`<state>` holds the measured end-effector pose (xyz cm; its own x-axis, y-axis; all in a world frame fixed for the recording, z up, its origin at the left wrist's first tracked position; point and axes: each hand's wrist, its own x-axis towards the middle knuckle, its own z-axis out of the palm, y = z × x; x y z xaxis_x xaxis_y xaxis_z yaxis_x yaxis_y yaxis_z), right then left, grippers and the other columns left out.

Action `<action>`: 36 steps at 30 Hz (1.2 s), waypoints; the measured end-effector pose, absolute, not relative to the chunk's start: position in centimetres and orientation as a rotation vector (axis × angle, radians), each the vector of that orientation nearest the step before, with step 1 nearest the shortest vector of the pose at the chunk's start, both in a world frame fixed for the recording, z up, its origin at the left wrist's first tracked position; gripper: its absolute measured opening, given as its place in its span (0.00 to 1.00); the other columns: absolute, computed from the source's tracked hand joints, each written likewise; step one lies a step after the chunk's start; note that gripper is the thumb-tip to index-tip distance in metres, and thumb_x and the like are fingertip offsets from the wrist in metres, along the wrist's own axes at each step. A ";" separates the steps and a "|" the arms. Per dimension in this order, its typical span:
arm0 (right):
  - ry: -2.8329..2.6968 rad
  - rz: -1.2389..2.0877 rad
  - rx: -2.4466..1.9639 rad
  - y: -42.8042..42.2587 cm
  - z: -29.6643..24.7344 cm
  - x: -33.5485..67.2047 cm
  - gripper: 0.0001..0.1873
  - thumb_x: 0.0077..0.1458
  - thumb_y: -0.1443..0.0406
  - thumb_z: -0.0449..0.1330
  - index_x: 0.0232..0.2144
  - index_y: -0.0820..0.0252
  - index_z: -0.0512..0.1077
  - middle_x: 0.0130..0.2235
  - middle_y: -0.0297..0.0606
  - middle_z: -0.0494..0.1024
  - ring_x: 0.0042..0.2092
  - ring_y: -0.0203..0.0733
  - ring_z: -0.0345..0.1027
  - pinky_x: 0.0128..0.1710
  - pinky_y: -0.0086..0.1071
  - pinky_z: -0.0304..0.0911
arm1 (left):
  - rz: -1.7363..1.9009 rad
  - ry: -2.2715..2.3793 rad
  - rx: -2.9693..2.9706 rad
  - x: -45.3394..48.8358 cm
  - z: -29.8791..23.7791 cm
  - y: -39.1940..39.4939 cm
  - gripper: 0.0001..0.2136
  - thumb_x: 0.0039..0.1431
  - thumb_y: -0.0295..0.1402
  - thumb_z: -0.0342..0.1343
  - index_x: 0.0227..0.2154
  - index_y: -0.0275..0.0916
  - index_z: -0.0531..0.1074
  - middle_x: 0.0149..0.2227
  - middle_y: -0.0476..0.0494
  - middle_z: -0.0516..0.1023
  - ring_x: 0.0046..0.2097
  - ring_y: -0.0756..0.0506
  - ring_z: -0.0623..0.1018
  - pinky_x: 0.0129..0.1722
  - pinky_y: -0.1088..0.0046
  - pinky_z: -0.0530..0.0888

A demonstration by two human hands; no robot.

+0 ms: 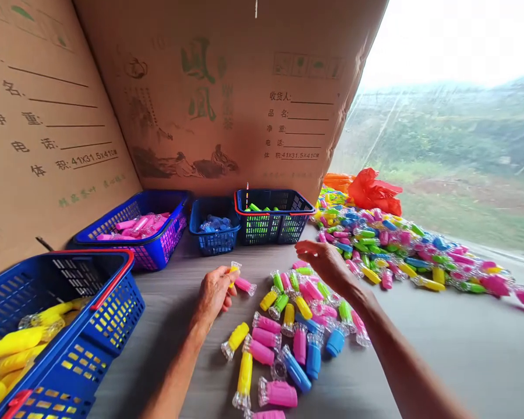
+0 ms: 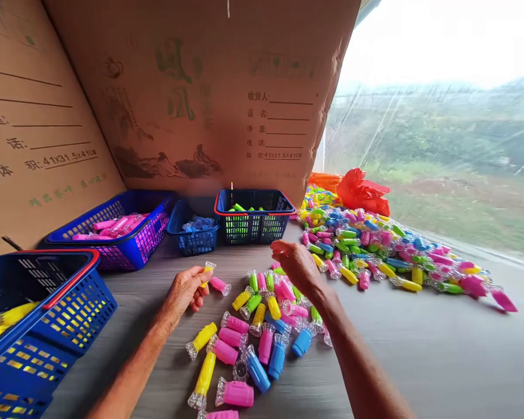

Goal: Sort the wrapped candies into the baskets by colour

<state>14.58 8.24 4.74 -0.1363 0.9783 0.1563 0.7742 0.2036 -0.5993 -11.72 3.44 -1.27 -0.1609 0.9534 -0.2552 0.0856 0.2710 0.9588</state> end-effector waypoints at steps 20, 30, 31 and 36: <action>-1.581 1.369 -1.132 7.3 2.9 11.6 0.19 0.47 0.61 0.61 0.43 0.60 0.76 0.37 0.39 0.79 0.40 0.46 0.75 0.43 0.38 0.67 | 0.978 1.762 1.216 -12.7 -2.1 4.0 0.12 0.56 0.41 0.55 0.38 0.40 0.76 0.18 0.54 0.69 0.14 0.54 0.64 0.15 0.79 0.55; -1.091 1.543 -0.999 8.3 3.3 13.4 0.20 0.41 0.60 0.70 0.38 0.61 0.75 0.34 0.38 0.79 0.34 0.41 0.74 0.39 0.36 0.69 | 0.877 1.790 1.379 -12.5 -1.3 3.5 0.12 0.55 0.41 0.56 0.22 0.40 0.71 0.14 0.53 0.65 0.15 0.54 0.60 0.18 0.78 0.49; -1.107 1.523 -1.024 8.3 3.1 13.1 0.20 0.42 0.59 0.70 0.38 0.61 0.75 0.34 0.38 0.79 0.34 0.40 0.73 0.37 0.34 0.68 | 0.895 1.755 1.331 -12.5 -1.5 3.6 0.12 0.55 0.42 0.56 0.23 0.40 0.72 0.15 0.54 0.66 0.15 0.54 0.60 0.18 0.78 0.49; -1.183 1.432 -1.065 7.1 3.3 10.7 0.19 0.42 0.56 0.69 0.35 0.62 0.76 0.28 0.36 0.76 0.26 0.34 0.65 0.24 0.28 0.56 | 1.060 1.431 1.033 -12.2 -2.6 4.1 0.19 0.52 0.50 0.56 0.36 0.38 0.73 0.18 0.53 0.70 0.13 0.54 0.64 0.13 0.81 0.53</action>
<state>10.67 7.13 3.34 -0.1590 0.9861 -0.0475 -0.1398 -0.0702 -0.9877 -12.25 4.06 -2.57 -0.0989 0.9671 -0.2342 0.0571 0.2405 0.9690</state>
